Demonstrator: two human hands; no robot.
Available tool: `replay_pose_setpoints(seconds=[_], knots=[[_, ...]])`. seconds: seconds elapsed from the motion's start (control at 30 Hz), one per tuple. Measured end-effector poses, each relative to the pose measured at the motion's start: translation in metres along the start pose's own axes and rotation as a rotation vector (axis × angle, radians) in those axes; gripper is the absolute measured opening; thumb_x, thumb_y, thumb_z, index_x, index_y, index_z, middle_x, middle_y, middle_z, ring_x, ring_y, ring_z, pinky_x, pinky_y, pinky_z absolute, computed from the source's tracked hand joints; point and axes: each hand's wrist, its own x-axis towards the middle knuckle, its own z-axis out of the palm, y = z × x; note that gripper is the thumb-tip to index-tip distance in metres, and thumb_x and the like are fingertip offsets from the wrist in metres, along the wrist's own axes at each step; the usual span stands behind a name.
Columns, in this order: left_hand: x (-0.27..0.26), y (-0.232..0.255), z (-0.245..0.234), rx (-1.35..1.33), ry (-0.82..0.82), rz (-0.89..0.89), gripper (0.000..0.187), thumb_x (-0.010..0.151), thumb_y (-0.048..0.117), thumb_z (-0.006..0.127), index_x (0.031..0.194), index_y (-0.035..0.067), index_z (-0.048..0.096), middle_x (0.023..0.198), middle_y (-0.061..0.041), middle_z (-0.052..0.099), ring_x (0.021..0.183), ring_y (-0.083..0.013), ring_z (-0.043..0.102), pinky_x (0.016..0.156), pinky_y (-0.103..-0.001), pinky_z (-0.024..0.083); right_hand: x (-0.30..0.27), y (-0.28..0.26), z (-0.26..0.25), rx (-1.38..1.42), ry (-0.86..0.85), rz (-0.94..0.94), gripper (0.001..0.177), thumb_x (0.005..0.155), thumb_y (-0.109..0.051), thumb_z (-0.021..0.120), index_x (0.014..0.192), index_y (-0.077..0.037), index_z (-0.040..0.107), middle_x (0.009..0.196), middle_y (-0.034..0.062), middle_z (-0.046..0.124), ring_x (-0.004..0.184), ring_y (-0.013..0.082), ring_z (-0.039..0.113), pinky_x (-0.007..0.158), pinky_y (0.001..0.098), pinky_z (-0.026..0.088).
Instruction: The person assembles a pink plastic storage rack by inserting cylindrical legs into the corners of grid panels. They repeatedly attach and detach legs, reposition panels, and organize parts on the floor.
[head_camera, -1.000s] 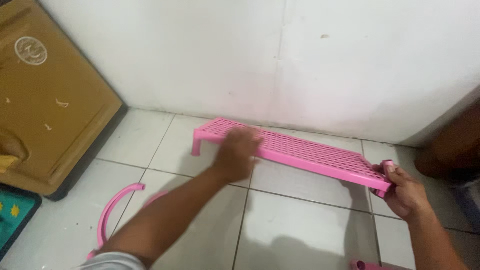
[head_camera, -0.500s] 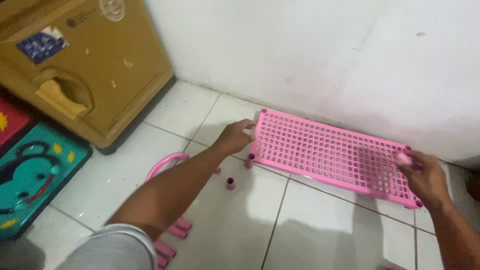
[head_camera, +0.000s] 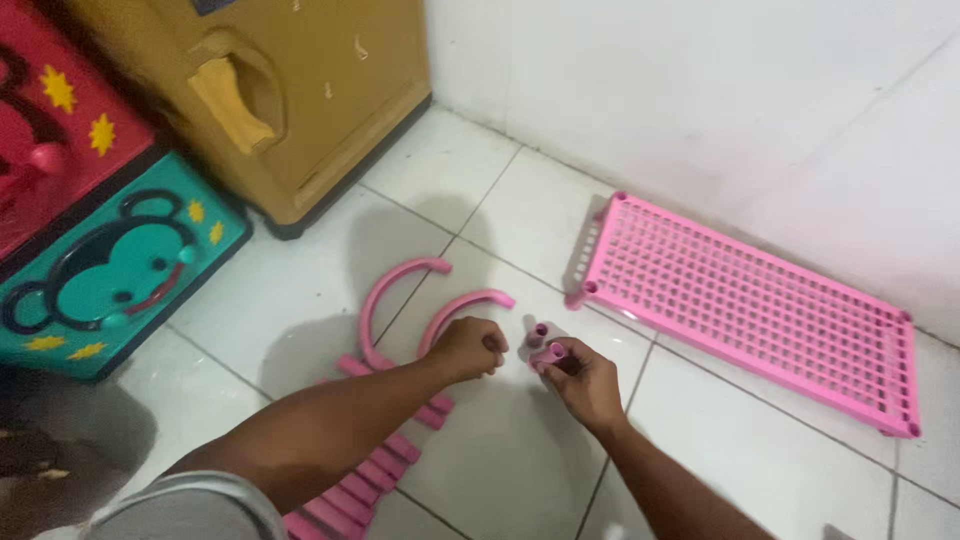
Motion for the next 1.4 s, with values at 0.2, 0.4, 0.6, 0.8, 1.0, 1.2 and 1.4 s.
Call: replay_pose_setpoints(seconds=[0.2, 0.4, 0.6, 0.8, 1.0, 1.2, 1.4], knots=[[0.001, -0.015, 0.008, 0.199, 0.117, 0.234, 0.013, 0.076, 0.008, 0.078, 0.089, 0.008, 0.077, 0.084, -0.008, 0.077, 0.075, -0.0172, 0.074, 0.069, -0.032, 0.059, -0.005, 0.022, 0.037, 0.104, 0.207, -0.083, 0.026, 0.088, -0.008, 0.076, 0.112, 0.000, 0.070, 0.096, 0.0112, 0.078, 0.086, 0.0166, 0.073, 0.080, 0.0304, 0.060], [0.006, 0.001, 0.009, 0.196, 0.262, 0.263, 0.010, 0.081, 0.005, 0.071, 0.088, 0.010, 0.075, 0.084, -0.006, 0.076, 0.078, -0.0186, 0.072, 0.070, -0.033, 0.056, 0.009, 0.032, 0.054, -0.127, 0.221, -0.092, 0.030, 0.086, -0.013, 0.078, 0.113, -0.003, 0.070, 0.096, 0.0064, 0.073, 0.079, 0.0133, 0.071, 0.074, 0.0282, 0.060], [0.025, 0.039, 0.017, 0.069, 0.339, 0.424, 0.012, 0.082, 0.005, 0.070, 0.094, 0.007, 0.070, 0.087, -0.009, 0.073, 0.075, -0.0204, 0.070, 0.070, -0.034, 0.057, 0.019, 0.065, -0.001, 0.484, 0.487, -0.012, 0.021, 0.096, -0.015, 0.065, 0.112, -0.003, 0.062, 0.094, 0.0119, 0.065, 0.081, 0.0224, 0.062, 0.071, 0.0378, 0.053], [0.089, 0.079, 0.036, 0.207, 0.253, 0.549, 0.029, 0.078, 0.012, 0.079, 0.104, 0.003, 0.069, 0.100, -0.013, 0.074, 0.091, -0.0251, 0.070, 0.080, -0.036, 0.056, 0.064, 0.061, -0.079, 1.538, 0.509, 0.232, 0.035, 0.096, -0.039, 0.062, 0.107, -0.006, 0.060, 0.105, 0.0124, 0.071, 0.101, 0.0279, 0.070, 0.094, 0.0454, 0.058], [0.128, 0.095, 0.045, 0.079, -0.024, 0.337, 0.032, 0.087, 0.016, 0.076, 0.116, 0.003, 0.073, 0.108, -0.014, 0.075, 0.099, -0.0228, 0.070, 0.086, -0.035, 0.056, 0.083, 0.040, -0.101, 1.497, 0.513, 0.166, 0.014, 0.096, -0.020, 0.071, 0.101, -0.007, 0.069, 0.106, 0.0091, 0.073, 0.100, 0.0228, 0.071, 0.096, 0.0413, 0.059], [0.106, 0.125, 0.043, -0.548, -0.310, 0.594, 0.028, 0.101, 0.014, 0.058, 0.125, 0.000, 0.063, 0.107, -0.006, 0.073, 0.098, -0.0134, 0.069, 0.090, -0.029, 0.056, 0.075, -0.013, -0.138, 1.529, 0.715, 0.108, 0.009, 0.094, -0.013, 0.072, 0.098, -0.006, 0.069, 0.100, 0.0051, 0.071, 0.092, 0.0198, 0.070, 0.089, 0.0392, 0.061], [0.074, 0.178, 0.042, -0.754, -0.325, 0.493, 0.034, 0.108, 0.029, 0.048, 0.116, 0.001, 0.064, 0.087, -0.002, 0.063, 0.077, -0.0099, 0.056, 0.072, -0.025, 0.048, 0.049, -0.077, -0.145, 1.560, 0.834, 0.068, 0.011, 0.093, -0.007, 0.069, 0.100, 0.001, 0.066, 0.101, 0.0090, 0.072, 0.097, 0.0218, 0.075, 0.094, 0.0420, 0.061]])
